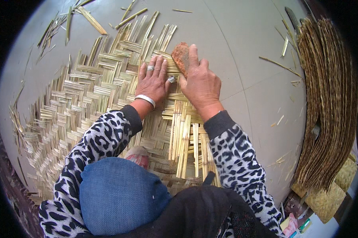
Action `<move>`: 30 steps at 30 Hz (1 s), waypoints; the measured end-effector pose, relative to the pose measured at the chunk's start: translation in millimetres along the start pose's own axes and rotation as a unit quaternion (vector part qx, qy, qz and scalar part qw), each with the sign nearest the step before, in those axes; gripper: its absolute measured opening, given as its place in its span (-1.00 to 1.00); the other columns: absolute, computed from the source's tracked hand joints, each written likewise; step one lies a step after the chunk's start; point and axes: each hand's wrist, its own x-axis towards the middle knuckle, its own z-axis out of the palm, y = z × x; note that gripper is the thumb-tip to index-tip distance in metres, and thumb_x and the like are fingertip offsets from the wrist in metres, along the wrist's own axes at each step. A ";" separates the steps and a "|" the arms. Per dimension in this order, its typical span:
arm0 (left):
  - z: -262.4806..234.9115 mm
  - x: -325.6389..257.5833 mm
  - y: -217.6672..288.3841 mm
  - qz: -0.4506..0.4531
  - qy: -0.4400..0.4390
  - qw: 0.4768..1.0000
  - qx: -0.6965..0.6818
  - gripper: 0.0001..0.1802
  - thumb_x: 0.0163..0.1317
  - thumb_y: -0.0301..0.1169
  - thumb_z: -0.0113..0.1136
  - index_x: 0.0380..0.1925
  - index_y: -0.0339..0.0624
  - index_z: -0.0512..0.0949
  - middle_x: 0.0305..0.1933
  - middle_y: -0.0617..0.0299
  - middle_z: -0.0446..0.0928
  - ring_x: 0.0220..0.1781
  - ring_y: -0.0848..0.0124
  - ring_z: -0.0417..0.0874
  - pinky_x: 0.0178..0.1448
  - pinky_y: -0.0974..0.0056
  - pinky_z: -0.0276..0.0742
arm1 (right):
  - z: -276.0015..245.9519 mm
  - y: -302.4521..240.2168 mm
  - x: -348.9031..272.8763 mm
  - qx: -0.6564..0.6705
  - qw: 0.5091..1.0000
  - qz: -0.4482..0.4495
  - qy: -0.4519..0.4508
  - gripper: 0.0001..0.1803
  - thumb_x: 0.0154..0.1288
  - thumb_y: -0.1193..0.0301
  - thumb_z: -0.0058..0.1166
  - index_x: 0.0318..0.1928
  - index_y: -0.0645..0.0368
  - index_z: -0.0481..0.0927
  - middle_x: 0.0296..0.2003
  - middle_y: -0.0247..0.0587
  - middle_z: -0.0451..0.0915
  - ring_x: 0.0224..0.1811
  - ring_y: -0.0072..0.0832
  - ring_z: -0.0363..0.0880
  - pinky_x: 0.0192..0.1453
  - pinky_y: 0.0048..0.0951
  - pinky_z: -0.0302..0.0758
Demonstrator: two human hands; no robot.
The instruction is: The person weaves a flat mat or basket base using dried palm leaves. They interlace strips by hand, then repeatedly tap the woven area with a brick to compact and flatten the weave. The person adjusts the leaf strips and continues the interlacing pattern throughout the clip.
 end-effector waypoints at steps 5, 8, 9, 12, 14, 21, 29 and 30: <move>5.3 -0.4 -2.0 0.006 0.029 0.999 -0.019 -0.21 0.49 -0.02 -0.08 0.60 -0.15 0.11 0.73 0.11 0.01 0.77 0.20 -0.12 0.75 -0.08 -0.35 | 13.6 44.7 -0.1 0.066 0.997 0.016 0.036 0.05 0.21 0.13 0.39 0.60 0.08 0.10 0.01 0.02 0.64 -0.10 -0.01 0.75 -0.06 -0.05 0.70; 7.9 1.3 -3.3 0.003 0.021 1.000 -0.022 -0.21 0.48 -0.01 -0.09 0.60 -0.15 0.12 0.72 0.11 0.02 0.77 0.20 -0.11 0.75 -0.08 -0.34 | 9.9 70.7 2.8 0.042 0.996 0.076 0.022 0.05 0.20 0.12 0.39 0.59 0.10 0.11 0.11 0.07 0.63 -0.01 0.03 0.73 0.03 -0.02 0.67; 6.9 2.4 -3.4 0.002 0.013 1.000 -0.023 -0.19 0.48 0.02 -0.06 0.60 -0.14 0.12 0.73 0.11 0.02 0.77 0.20 -0.09 0.74 -0.09 -0.31 | 9.3 77.1 3.8 0.016 0.997 0.067 0.045 0.06 0.22 0.12 0.40 0.59 0.10 0.08 -0.03 0.09 0.63 -0.13 0.03 0.75 -0.09 -0.02 0.70; -4.5 7.2 -1.9 -0.005 -0.006 1.000 -0.011 -0.18 0.46 0.05 -0.01 0.58 -0.16 0.15 0.67 0.09 0.13 0.72 0.18 0.05 0.70 -0.12 -0.16 | 8.2 95.3 5.4 0.015 0.990 0.133 0.044 0.06 0.22 0.11 0.40 0.59 0.12 0.07 0.01 0.07 0.65 -0.11 0.05 0.74 -0.03 0.00 0.69; -17.4 11.2 0.7 -0.014 -0.007 1.000 -0.004 -0.17 0.45 0.08 0.01 0.57 -0.14 0.18 0.62 0.07 0.20 0.65 0.15 0.17 0.66 -0.12 -0.08 | 9.4 102.1 5.4 0.048 0.989 0.138 0.011 0.03 0.28 0.07 0.34 0.59 0.13 0.07 0.23 0.11 0.53 0.20 0.02 0.61 0.20 -0.01 0.59; -43.3 16.0 5.0 -0.028 -0.016 0.999 -0.044 -0.25 0.35 0.04 0.18 0.45 -0.10 0.36 0.42 0.12 0.43 0.35 0.13 0.47 0.51 -0.13 0.13 | 46.9 47.2 8.5 -0.064 0.975 -0.171 0.127 -0.14 0.49 -0.09 0.03 0.55 0.23 0.21 0.56 0.13 0.19 0.64 -0.02 0.09 0.68 0.00 0.00; -36.7 2.8 -35.2 0.054 0.022 0.989 -0.138 -0.40 0.30 -0.31 0.17 0.36 -0.11 0.46 0.40 0.04 0.48 0.37 0.04 0.49 0.50 -0.07 0.24 | 93.4 4.9 11.9 0.177 0.971 -0.131 -0.092 -0.04 0.55 -0.30 -0.32 0.55 0.30 0.20 0.58 0.15 0.14 0.69 -0.06 -0.04 0.71 0.00 -0.13; -41.8 4.1 -52.3 0.064 0.079 0.983 -0.152 -0.41 0.26 -0.39 0.19 0.34 -0.14 0.48 0.38 0.01 0.51 0.37 0.02 0.51 0.48 -0.06 0.29 | 94.0 6.0 11.2 0.180 0.969 -0.147 -0.087 -0.03 0.55 -0.31 -0.32 0.56 0.30 0.19 0.59 0.14 0.13 0.69 -0.06 -0.04 0.72 0.00 -0.13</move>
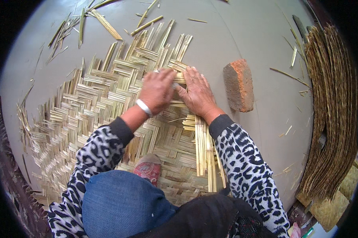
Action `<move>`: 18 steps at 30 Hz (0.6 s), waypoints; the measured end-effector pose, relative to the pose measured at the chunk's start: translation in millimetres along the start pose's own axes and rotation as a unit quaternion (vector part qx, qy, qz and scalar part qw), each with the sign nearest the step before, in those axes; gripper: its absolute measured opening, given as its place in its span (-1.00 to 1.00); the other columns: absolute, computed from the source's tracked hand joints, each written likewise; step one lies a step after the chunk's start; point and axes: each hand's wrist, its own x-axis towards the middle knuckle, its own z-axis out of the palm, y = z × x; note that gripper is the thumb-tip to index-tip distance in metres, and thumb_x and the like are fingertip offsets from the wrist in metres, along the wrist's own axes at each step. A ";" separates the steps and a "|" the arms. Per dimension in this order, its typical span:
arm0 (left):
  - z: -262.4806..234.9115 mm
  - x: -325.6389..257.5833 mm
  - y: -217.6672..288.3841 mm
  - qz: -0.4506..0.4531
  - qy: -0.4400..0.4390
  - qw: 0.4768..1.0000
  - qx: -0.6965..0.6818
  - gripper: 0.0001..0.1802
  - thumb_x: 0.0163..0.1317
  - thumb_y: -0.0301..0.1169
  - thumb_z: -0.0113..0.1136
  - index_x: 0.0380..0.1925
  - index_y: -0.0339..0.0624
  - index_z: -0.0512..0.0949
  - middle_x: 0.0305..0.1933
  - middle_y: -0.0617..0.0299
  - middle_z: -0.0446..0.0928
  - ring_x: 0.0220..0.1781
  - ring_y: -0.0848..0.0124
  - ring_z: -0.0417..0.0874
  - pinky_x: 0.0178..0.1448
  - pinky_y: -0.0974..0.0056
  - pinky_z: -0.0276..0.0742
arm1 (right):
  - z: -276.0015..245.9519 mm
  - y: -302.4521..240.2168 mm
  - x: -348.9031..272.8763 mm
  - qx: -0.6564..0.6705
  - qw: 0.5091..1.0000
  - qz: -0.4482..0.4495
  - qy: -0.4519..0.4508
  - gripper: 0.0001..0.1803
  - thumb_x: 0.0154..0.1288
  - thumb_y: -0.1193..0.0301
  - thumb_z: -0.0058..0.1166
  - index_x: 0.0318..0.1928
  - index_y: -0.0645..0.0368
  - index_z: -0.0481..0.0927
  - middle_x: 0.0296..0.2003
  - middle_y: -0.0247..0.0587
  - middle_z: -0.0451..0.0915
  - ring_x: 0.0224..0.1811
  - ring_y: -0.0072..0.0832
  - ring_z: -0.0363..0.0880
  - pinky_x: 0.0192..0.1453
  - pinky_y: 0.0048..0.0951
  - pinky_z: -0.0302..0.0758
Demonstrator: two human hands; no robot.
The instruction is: The person weaves a flat mat or basket base using dried palm leaves. They interlace strips by hand, then repeatedly tap the woven area with a brick to compact and flatten the weave. The person adjusts the leaf strips and continues the interlacing pattern throughout the clip.
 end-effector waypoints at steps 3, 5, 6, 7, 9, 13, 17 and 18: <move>-44.5 12.3 -75.4 -0.010 0.142 0.990 0.014 -0.48 0.27 -0.48 0.27 0.26 -0.21 0.54 0.29 -0.14 0.59 0.35 -0.05 0.59 0.40 -0.01 0.48 | -3.2 0.6 -1.8 -0.023 1.000 -0.008 -0.012 0.05 0.50 -0.38 -0.33 0.58 0.30 0.14 0.60 0.12 0.09 0.70 -0.09 -0.08 0.73 -0.04 -0.16; -75.6 20.6 -139.1 -0.187 0.104 0.970 0.119 -0.51 0.44 -0.23 0.18 0.29 -0.18 0.52 0.30 -0.12 0.57 0.29 -0.08 0.60 0.37 -0.05 0.48 | -5.1 -1.9 -1.1 -0.034 0.999 0.001 -0.026 0.09 0.47 -0.42 -0.33 0.58 0.30 0.13 0.61 0.12 0.09 0.70 -0.09 -0.08 0.73 -0.05 -0.16; -89.2 23.6 -170.7 -0.224 0.085 0.961 0.141 -0.54 0.48 -0.15 0.11 0.24 -0.15 0.54 0.25 -0.14 0.60 0.25 -0.11 0.61 0.31 -0.09 0.50 | -6.1 -2.9 -0.2 -0.037 0.999 0.000 -0.029 0.11 0.46 -0.44 -0.32 0.59 0.30 0.12 0.61 0.12 0.08 0.71 -0.09 -0.09 0.73 -0.06 -0.17; -97.7 25.7 -198.2 -0.283 0.056 0.944 0.159 -0.55 0.51 -0.07 0.03 0.19 -0.12 0.56 0.20 -0.15 0.62 0.20 -0.15 0.62 0.24 -0.13 0.52 | -7.2 -3.5 0.4 -0.025 0.999 0.004 -0.026 0.13 0.44 -0.47 -0.33 0.58 0.31 0.14 0.60 0.14 0.09 0.70 -0.06 -0.07 0.73 -0.05 -0.17; -107.2 30.6 -241.2 -0.317 -0.020 0.936 0.151 -0.49 0.53 0.01 -0.02 0.14 -0.13 0.60 0.11 -0.17 0.66 0.15 -0.16 0.65 0.20 -0.11 0.53 | -9.9 -2.6 2.2 0.011 0.999 0.008 -0.029 0.13 0.44 -0.46 -0.34 0.56 0.32 0.17 0.59 0.16 0.11 0.70 -0.05 -0.06 0.73 -0.05 -0.16; -110.5 43.4 -270.6 -0.348 -0.070 0.935 0.020 -0.48 0.52 -0.01 0.03 -0.15 -0.28 0.70 -0.31 0.01 0.71 -0.24 0.13 0.71 -0.07 0.08 0.59 | -15.9 3.5 4.6 0.093 0.995 0.021 -0.021 0.13 0.45 -0.48 -0.40 0.53 0.35 0.25 0.56 0.20 0.18 0.69 -0.02 -0.03 0.72 -0.07 -0.13; -122.0 48.0 -258.6 -0.357 -0.206 0.880 -0.236 -0.60 0.49 -0.12 0.11 -0.24 -0.27 0.70 -0.37 0.23 0.69 -0.40 0.40 0.68 -0.22 0.25 0.62 | -21.4 8.3 6.5 0.140 0.990 0.025 -0.018 0.12 0.47 -0.47 -0.43 0.51 0.36 0.27 0.54 0.20 0.23 0.68 -0.01 0.00 0.72 -0.12 -0.09; -126.7 48.5 -255.6 -0.363 -0.253 0.849 -0.288 -0.62 0.49 -0.14 0.13 -0.22 -0.25 0.70 -0.37 0.24 0.68 -0.41 0.41 0.67 -0.22 0.26 0.64 | -22.3 8.7 6.6 0.139 0.990 0.023 -0.024 0.12 0.47 -0.47 -0.44 0.51 0.36 0.28 0.54 0.20 0.23 0.67 -0.01 0.01 0.71 -0.13 -0.08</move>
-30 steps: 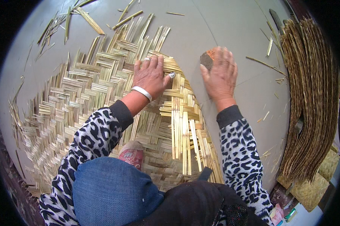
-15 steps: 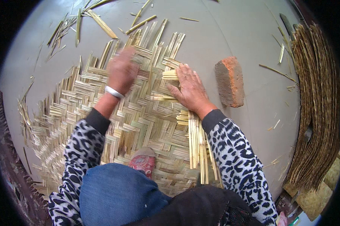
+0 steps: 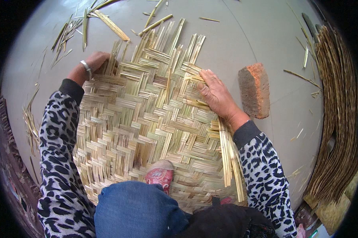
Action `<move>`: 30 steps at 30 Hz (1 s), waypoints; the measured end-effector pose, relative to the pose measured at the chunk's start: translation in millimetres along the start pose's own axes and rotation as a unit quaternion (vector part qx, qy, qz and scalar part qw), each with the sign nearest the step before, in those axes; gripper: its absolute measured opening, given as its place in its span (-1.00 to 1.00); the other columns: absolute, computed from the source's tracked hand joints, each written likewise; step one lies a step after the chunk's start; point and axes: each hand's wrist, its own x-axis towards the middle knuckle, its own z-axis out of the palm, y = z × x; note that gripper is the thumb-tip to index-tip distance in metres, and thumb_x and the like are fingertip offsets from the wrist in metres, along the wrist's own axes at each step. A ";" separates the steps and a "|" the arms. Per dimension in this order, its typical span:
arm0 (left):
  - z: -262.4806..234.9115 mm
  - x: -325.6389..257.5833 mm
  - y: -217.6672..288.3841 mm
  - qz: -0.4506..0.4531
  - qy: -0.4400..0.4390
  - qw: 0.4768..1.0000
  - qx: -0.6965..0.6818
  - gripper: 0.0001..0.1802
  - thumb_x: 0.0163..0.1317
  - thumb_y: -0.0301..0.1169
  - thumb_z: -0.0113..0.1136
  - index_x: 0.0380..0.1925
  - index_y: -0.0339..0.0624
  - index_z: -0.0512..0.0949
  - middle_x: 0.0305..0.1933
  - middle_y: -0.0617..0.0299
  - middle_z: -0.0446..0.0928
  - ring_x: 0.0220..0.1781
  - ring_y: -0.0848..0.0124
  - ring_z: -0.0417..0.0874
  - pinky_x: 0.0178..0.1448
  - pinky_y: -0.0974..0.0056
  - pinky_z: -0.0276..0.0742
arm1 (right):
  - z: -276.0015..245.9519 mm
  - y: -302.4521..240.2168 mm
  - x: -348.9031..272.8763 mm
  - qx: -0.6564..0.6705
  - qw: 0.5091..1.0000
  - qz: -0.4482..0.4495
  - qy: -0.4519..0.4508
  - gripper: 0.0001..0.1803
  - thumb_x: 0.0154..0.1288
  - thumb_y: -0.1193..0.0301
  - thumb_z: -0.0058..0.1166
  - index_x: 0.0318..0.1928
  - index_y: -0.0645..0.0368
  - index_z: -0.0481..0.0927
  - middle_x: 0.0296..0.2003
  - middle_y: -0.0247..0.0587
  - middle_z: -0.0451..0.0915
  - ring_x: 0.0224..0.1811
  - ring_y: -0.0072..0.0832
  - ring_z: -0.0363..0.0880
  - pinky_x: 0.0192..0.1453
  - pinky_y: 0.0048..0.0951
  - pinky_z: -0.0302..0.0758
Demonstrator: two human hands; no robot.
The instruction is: The person weaves a flat mat or basket base using dried palm leaves. They interlace strips by hand, then repeatedly tap the woven area with a brick to compact and flatten the weave. The person adjusts the leaf strips and continues the interlacing pattern throughout the clip.
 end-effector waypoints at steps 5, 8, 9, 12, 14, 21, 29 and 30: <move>0.4 -4.8 12.2 -0.086 -0.229 0.965 -0.099 -0.66 0.48 -0.19 0.19 0.01 -0.23 0.64 -0.19 0.26 0.68 -0.25 0.53 0.67 -0.17 0.38 0.67 | -3.5 -1.3 -0.5 -0.001 1.000 0.003 -0.002 0.08 0.50 -0.43 -0.44 0.49 0.36 0.31 0.52 0.19 0.26 0.66 0.01 0.05 0.70 -0.11 -0.03; 14.6 -1.7 21.0 -0.068 -0.239 0.968 -0.015 -0.58 0.44 -0.23 0.26 0.16 -0.26 0.58 -0.10 0.26 0.67 -0.18 0.56 0.66 -0.12 0.38 0.67 | -3.2 -4.8 -1.7 -0.029 1.000 -0.001 0.005 0.00 0.54 -0.36 -0.37 0.47 0.34 0.34 0.52 0.16 0.28 0.65 0.01 0.06 0.69 -0.07 0.00; 23.5 -1.3 25.4 -0.049 -0.266 0.962 -0.045 -0.55 0.41 -0.30 0.29 0.22 -0.29 0.56 -0.01 0.24 0.68 -0.08 0.52 0.66 0.04 0.33 0.66 | -2.3 -6.6 -2.3 -0.050 0.999 -0.006 0.009 -0.03 0.55 -0.34 -0.34 0.47 0.33 0.35 0.52 0.15 0.28 0.65 0.01 0.06 0.68 -0.06 0.01; 50.4 -10.9 44.0 0.314 -0.271 0.896 0.162 -0.48 0.38 -0.32 0.35 0.27 -0.30 0.53 0.08 0.20 0.68 0.03 0.48 0.65 0.18 0.28 0.61 | 3.3 -13.7 -5.5 -0.102 0.994 -0.010 0.024 -0.08 0.56 -0.29 -0.27 0.47 0.31 0.36 0.52 0.12 0.28 0.65 0.00 0.07 0.68 -0.02 0.03; 70.4 -28.8 54.8 0.243 -0.201 0.945 0.085 -0.41 0.38 -0.21 0.37 0.30 -0.28 0.52 0.18 0.15 0.65 0.11 0.43 0.63 0.27 0.25 0.58 | 8.4 -18.4 -9.2 -0.124 0.992 0.002 0.035 -0.09 0.55 -0.28 -0.23 0.47 0.29 0.36 0.53 0.11 0.26 0.65 -0.01 0.08 0.68 0.00 0.02; 105.9 -32.3 95.9 0.148 -0.298 0.937 -0.107 -0.38 0.49 -0.07 0.25 0.38 -0.23 0.47 0.29 0.13 0.59 0.21 0.41 0.62 0.36 0.19 0.56 | 18.6 -23.3 -12.9 -0.162 0.983 -0.014 0.086 -0.11 0.52 -0.28 -0.18 0.44 0.27 0.40 0.52 0.11 0.29 0.63 -0.02 0.12 0.67 0.01 0.04; 105.7 -9.3 102.5 0.144 -0.358 0.920 -0.069 -0.35 0.52 0.06 0.09 0.36 -0.21 0.49 0.29 0.10 0.59 0.21 0.41 0.62 0.36 0.18 0.55 | 26.9 -27.1 -11.4 -0.179 0.977 -0.025 0.112 -0.20 0.44 -0.15 0.07 0.42 0.19 0.43 0.49 0.17 0.30 0.61 0.01 0.15 0.65 0.04 0.09; 110.8 -7.6 106.3 0.156 -0.353 0.920 -0.064 -0.34 0.52 0.08 0.07 0.36 -0.21 0.50 0.29 0.10 0.59 0.21 0.41 0.62 0.36 0.18 0.55 | 29.3 -27.6 -11.2 -0.187 0.976 -0.020 0.110 -0.21 0.43 -0.14 0.09 0.42 0.19 0.44 0.49 0.17 0.29 0.60 0.02 0.15 0.65 0.04 0.09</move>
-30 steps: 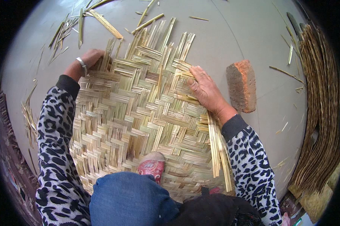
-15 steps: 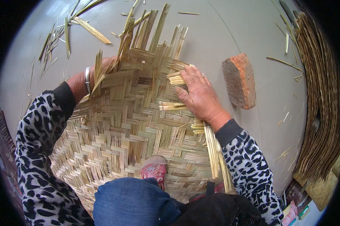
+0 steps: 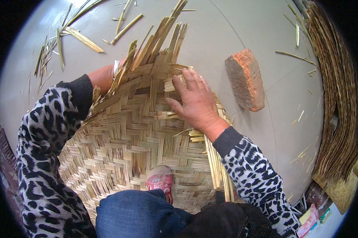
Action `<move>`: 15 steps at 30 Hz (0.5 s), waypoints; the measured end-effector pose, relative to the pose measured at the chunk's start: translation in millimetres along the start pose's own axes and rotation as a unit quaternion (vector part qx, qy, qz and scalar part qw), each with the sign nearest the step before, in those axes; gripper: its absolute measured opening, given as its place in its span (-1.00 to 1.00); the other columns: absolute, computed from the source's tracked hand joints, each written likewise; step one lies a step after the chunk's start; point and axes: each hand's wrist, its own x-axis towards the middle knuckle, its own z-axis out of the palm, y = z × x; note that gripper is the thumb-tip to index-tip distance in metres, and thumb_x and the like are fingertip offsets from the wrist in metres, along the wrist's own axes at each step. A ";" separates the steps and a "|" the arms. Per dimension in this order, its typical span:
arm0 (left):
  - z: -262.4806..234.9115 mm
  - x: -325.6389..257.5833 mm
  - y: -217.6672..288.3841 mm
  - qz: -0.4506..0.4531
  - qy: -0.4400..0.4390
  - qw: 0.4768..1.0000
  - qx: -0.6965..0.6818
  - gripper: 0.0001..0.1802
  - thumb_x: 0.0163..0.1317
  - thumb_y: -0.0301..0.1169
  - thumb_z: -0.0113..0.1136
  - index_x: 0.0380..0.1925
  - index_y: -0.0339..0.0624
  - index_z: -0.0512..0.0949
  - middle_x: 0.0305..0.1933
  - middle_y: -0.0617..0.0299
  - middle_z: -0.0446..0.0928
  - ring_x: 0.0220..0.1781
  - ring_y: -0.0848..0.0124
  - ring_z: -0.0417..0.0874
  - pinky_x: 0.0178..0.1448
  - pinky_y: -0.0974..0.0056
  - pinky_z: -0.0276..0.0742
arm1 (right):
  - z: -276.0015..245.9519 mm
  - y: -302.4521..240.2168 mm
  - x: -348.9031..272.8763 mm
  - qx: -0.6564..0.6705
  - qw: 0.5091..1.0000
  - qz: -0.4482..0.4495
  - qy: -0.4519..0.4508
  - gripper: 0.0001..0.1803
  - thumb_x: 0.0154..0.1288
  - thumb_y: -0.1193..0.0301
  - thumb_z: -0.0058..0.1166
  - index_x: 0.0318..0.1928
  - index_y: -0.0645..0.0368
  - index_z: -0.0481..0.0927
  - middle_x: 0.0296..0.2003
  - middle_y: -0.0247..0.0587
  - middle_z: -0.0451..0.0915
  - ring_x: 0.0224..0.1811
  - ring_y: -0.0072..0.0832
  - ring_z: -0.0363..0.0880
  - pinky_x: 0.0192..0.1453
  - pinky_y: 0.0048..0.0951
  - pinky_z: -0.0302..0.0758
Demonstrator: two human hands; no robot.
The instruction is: The person weaves a flat mat or basket base using dried palm leaves. They interlace strips by hand, then repeatedly tap the woven area with a brick to compact and flatten the weave. The person adjusts the leaf strips and continues the interlacing pattern throughout the clip.
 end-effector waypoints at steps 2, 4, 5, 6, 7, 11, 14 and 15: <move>10.6 14.1 3.9 0.033 0.021 0.999 0.017 -0.33 0.53 0.11 0.03 0.36 -0.20 0.50 0.28 0.09 0.59 0.20 0.41 0.62 0.35 0.18 0.55 | 4.2 -1.7 -1.5 -0.010 1.000 -0.001 0.005 -0.21 0.40 -0.11 0.13 0.42 0.20 0.44 0.49 0.18 0.27 0.60 0.03 0.14 0.65 0.04 0.09; 27.5 33.1 5.6 0.082 0.062 0.994 0.028 -0.31 0.54 0.14 -0.01 0.36 -0.20 0.51 0.28 0.08 0.59 0.20 0.40 0.62 0.35 0.18 0.55 | 8.5 -2.2 -4.3 -0.010 1.000 -0.005 0.025 -0.21 0.39 -0.08 0.16 0.42 0.20 0.44 0.50 0.20 0.25 0.60 0.04 0.13 0.65 0.05 0.07; 36.7 41.7 6.1 0.097 0.079 0.992 0.026 -0.30 0.55 0.15 -0.03 0.35 -0.20 0.51 0.28 0.08 0.59 0.20 0.40 0.62 0.35 0.18 0.54 | 10.9 -2.4 -6.2 -0.005 1.000 -0.005 0.028 -0.22 0.38 -0.07 0.17 0.42 0.20 0.44 0.50 0.20 0.24 0.60 0.04 0.13 0.65 0.05 0.07; 44.6 49.2 7.2 0.112 0.097 0.989 0.023 -0.29 0.55 0.17 -0.04 0.35 -0.19 0.51 0.28 0.08 0.59 0.20 0.40 0.62 0.35 0.18 0.54 | 13.2 -2.6 -8.0 -0.006 0.999 -0.004 0.036 -0.23 0.39 -0.05 0.17 0.41 0.20 0.44 0.50 0.21 0.24 0.60 0.05 0.13 0.66 0.05 0.06; 52.9 54.8 8.1 0.158 0.118 0.979 0.045 -0.28 0.55 0.18 -0.06 0.35 -0.19 0.52 0.28 0.08 0.59 0.20 0.40 0.62 0.35 0.18 0.54 | 15.7 -3.3 -10.0 -0.003 0.999 -0.002 0.041 -0.25 0.41 -0.03 0.18 0.41 0.20 0.44 0.49 0.21 0.24 0.60 0.06 0.12 0.66 0.06 0.06; 80.0 60.7 15.8 0.070 0.202 0.976 -0.035 -0.18 0.55 0.31 -0.26 0.22 -0.20 0.60 0.16 0.04 0.63 0.11 0.39 0.63 0.24 0.21 0.59 | 25.2 -8.7 -14.1 -0.006 0.998 -0.004 0.069 -0.27 0.40 0.07 0.17 0.42 0.23 0.42 0.49 0.24 0.23 0.60 0.08 0.12 0.66 0.08 0.04; 100.5 56.5 21.7 -0.012 0.175 0.984 -0.019 -0.22 0.64 0.17 -0.30 0.54 -0.22 0.28 0.41 0.11 0.48 0.32 0.42 0.55 0.42 0.26 0.50 | 27.9 -10.2 -14.8 -0.059 0.998 0.014 -0.007 -0.23 0.32 0.06 0.20 0.44 0.17 0.41 0.51 0.23 0.20 0.62 0.02 0.09 0.68 0.05 0.03; 113.3 57.7 20.6 0.033 0.178 0.982 -0.043 -0.25 0.64 0.16 -0.25 0.54 -0.18 0.30 0.34 0.15 0.52 0.25 0.44 0.57 0.39 0.28 0.50 | 28.7 -9.8 -15.2 -0.056 0.998 -0.007 0.018 -0.33 0.36 0.19 0.10 0.42 0.20 0.40 0.49 0.19 0.25 0.60 0.04 0.14 0.65 0.12 0.05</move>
